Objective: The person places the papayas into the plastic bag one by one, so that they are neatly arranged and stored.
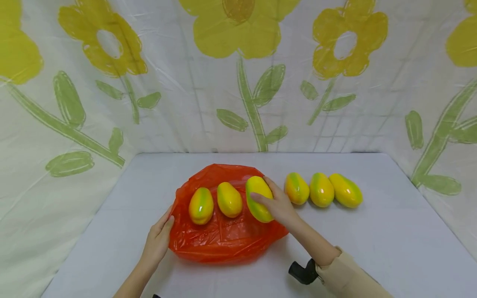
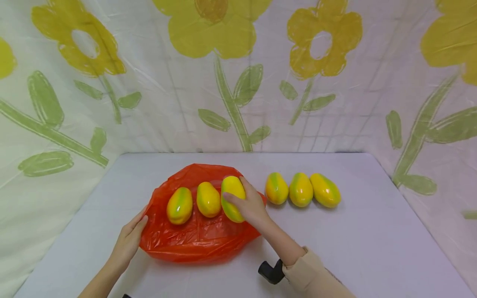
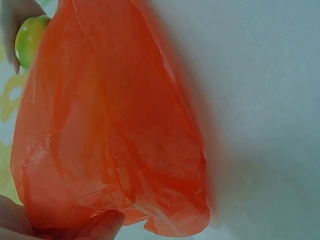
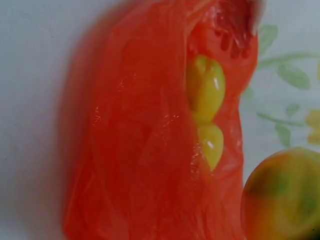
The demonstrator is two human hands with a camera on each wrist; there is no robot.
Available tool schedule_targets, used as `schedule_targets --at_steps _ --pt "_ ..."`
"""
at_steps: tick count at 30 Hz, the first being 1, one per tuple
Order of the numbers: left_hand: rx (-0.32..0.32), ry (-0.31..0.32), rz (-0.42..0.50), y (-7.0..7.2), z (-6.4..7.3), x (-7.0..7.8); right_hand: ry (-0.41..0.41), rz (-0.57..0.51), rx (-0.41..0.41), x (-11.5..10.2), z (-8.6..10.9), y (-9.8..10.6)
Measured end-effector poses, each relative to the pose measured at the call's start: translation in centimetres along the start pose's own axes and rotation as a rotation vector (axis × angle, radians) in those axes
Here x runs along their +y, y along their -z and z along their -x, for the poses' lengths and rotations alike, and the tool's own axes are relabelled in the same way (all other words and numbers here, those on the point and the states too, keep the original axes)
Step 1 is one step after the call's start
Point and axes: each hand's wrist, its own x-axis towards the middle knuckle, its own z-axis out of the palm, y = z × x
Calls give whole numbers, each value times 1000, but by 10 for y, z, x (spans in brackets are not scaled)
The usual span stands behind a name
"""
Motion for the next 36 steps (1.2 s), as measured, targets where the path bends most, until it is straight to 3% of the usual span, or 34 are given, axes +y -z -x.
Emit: schedule_targets --at_steps 8,26,36 --pt "-5 0 10 1 1 1 20 35 0 0 -17 -11" --pt "-2 -13 18 -1 0 -1 41 105 49 6 -34 -22" --pt "1 5 9 -1 -1 -1 7 154 69 13 -46 -27"
